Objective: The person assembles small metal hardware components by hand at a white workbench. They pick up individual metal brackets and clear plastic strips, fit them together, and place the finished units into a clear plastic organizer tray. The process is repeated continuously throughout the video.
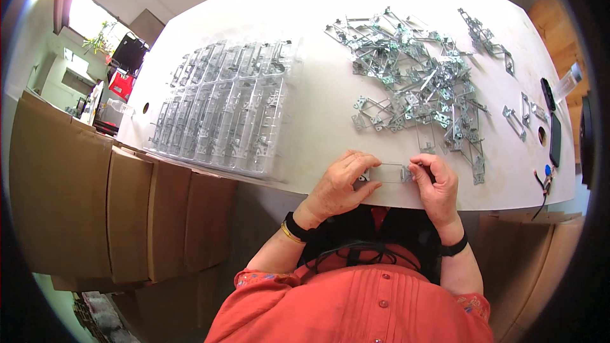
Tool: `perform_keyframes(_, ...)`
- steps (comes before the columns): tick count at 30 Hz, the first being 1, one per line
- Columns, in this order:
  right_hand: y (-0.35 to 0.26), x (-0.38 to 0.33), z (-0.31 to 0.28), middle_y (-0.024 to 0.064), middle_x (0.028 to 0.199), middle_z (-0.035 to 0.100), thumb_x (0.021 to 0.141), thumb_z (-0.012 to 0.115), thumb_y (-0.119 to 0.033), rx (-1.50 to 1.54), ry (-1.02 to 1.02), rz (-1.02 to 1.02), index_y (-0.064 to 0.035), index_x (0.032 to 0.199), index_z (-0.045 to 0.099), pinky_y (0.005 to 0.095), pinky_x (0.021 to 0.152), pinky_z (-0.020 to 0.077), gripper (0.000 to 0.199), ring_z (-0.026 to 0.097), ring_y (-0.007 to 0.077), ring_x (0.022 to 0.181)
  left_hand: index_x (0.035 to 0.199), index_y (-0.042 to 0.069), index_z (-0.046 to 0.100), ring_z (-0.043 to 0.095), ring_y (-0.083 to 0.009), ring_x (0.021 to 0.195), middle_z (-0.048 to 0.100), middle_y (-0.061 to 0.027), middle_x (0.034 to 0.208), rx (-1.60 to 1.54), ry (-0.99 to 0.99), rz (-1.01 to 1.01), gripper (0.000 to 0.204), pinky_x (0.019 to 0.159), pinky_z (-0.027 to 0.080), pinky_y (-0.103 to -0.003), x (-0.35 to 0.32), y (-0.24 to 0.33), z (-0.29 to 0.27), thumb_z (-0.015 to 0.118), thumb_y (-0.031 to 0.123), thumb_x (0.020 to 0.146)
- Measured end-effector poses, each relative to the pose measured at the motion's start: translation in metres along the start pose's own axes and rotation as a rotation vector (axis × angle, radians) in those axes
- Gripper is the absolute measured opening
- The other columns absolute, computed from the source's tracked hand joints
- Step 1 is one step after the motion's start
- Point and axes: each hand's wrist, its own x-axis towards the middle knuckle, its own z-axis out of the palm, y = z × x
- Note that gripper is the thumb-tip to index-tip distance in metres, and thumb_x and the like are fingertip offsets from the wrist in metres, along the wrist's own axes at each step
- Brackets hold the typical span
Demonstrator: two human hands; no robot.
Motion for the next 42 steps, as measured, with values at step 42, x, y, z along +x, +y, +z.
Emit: perform_keyframes(42,0.001,-0.003,-0.001,0.0057,0.088,0.070,0.104,0.076,-0.004,-0.003,0.002,0.015,-0.0039,0.109,0.073,0.0300,0.072,0.0532,0.006,0.066,0.0155,0.078,0.128,0.002,0.070,0.070,-0.0347,0.103,0.073,-0.0155,0.114,-0.037,0.034,0.013,0.042,0.090,0.059,-0.043,-0.006,-0.006,0.009,0.087,0.007,0.089)
